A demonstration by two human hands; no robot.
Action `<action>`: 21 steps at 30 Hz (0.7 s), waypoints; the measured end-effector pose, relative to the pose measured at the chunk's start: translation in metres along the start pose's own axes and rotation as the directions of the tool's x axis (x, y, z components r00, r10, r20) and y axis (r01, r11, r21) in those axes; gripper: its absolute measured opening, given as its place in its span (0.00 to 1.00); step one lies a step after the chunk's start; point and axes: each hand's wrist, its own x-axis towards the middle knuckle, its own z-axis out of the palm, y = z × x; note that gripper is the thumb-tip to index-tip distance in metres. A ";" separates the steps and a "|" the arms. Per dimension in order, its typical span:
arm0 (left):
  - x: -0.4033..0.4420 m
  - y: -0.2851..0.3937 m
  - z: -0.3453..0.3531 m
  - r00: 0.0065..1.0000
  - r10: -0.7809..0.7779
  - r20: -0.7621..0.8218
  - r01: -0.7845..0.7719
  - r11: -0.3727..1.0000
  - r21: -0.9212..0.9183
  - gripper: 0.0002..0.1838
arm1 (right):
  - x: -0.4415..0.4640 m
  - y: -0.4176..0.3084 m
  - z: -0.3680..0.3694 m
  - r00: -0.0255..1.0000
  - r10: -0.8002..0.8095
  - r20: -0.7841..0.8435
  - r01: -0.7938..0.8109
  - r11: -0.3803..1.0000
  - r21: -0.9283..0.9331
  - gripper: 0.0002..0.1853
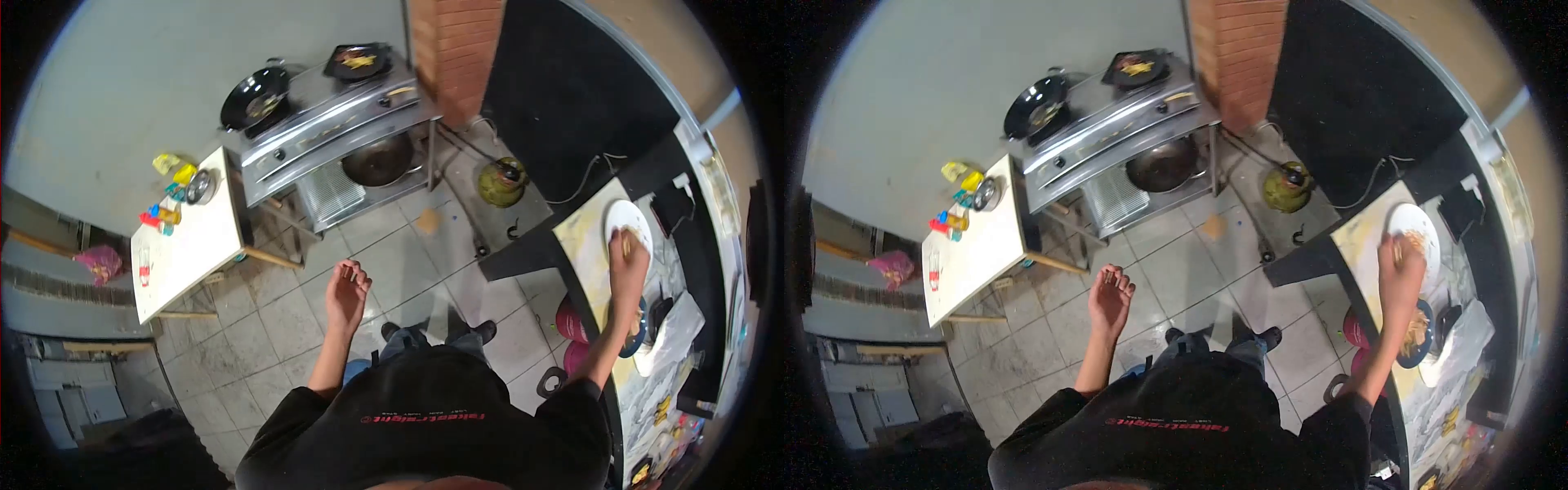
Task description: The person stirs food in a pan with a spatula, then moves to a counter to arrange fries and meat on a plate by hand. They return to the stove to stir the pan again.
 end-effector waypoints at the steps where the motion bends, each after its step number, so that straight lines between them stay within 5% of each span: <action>1: -0.003 0.024 -0.018 0.999 0.037 0.008 -0.037 0.999 0.014 0.12 | 0.014 -0.050 0.008 0.995 0.006 0.097 -0.014 0.996 0.089 0.15; 2: -0.009 0.045 -0.036 0.999 0.047 -0.017 -0.047 0.999 0.017 0.12 | 0.024 -0.078 0.024 0.978 0.082 0.193 -0.141 0.938 0.317 0.18; 4: -0.015 0.084 -0.066 0.986 0.158 -0.060 -0.156 0.987 0.036 0.12 | 0.041 -0.129 0.058 0.943 -0.057 0.329 -0.219 0.636 0.740 0.18; 6: -0.023 0.116 -0.091 0.978 0.194 -0.074 -0.192 0.981 0.023 0.12 | 0.049 -0.144 0.133 0.817 -0.113 0.565 -0.522 0.270 0.809 0.17; 7: -0.027 0.129 -0.102 0.972 0.217 -0.085 -0.216 0.976 0.021 0.12 | 0.046 -0.121 0.219 0.889 -0.334 0.313 0.054 0.755 0.653 0.15; 8: -0.031 0.140 -0.111 0.966 0.238 -0.099 -0.237 0.971 0.020 0.12 | 0.029 -0.052 0.332 0.726 -0.429 0.538 0.293 0.900 0.322 0.09; 9: -0.035 0.146 -0.119 0.955 0.260 -0.144 -0.258 0.966 0.031 0.12 | -0.043 -0.032 0.422 0.792 -0.106 0.602 0.236 0.962 -0.141 0.09; 10: -0.039 0.153 -0.129 0.955 0.257 -0.149 -0.254 0.966 0.041 0.12 | -0.083 -0.077 0.406 0.544 0.010 0.839 0.409 0.870 -0.275 0.12; 11: -0.041 0.157 -0.138 0.948 0.265 -0.178 -0.265 0.964 0.023 0.12 | -0.125 -0.078 0.437 0.356 0.000 0.935 0.442 0.881 -0.168 0.16; 13: -0.038 0.167 -0.147 0.925 0.298 -0.235 -0.307 0.952 -0.002 0.12 | -0.137 -0.134 0.447 0.413 -0.075 0.908 0.432 0.893 -0.123 0.19; 15: -0.031 0.176 -0.157 0.912 0.298 -0.281 -0.308 0.951 0.009 0.12 | -0.106 -0.191 0.445 0.268 -0.094 0.959 0.312 0.950 0.006 0.18; 16: -0.027 0.177 -0.164 0.908 0.297 -0.297 -0.307 0.952 0.011 0.12 | -0.083 -0.211 0.438 0.423 -0.288 0.859 0.247 0.949 0.197 0.16; 17: -0.017 0.183 -0.166 0.911 0.292 -0.292 -0.298 0.954 0.023 0.11 | -0.047 -0.234 0.442 0.467 -0.375 0.801 0.252 0.924 0.286 0.13; 19: 0.007 0.199 -0.162 0.908 0.300 -0.293 -0.299 0.953 0.049 0.11 | 0.043 -0.307 0.385 0.406 -0.614 0.677 -0.026 0.732 0.680 0.15; 21: 0.036 0.215 -0.155 0.901 0.318 -0.293 -0.309 0.948 0.081 0.11 | 0.102 -0.345 0.347 0.312 -0.576 0.756 -0.505 0.574 0.645 0.19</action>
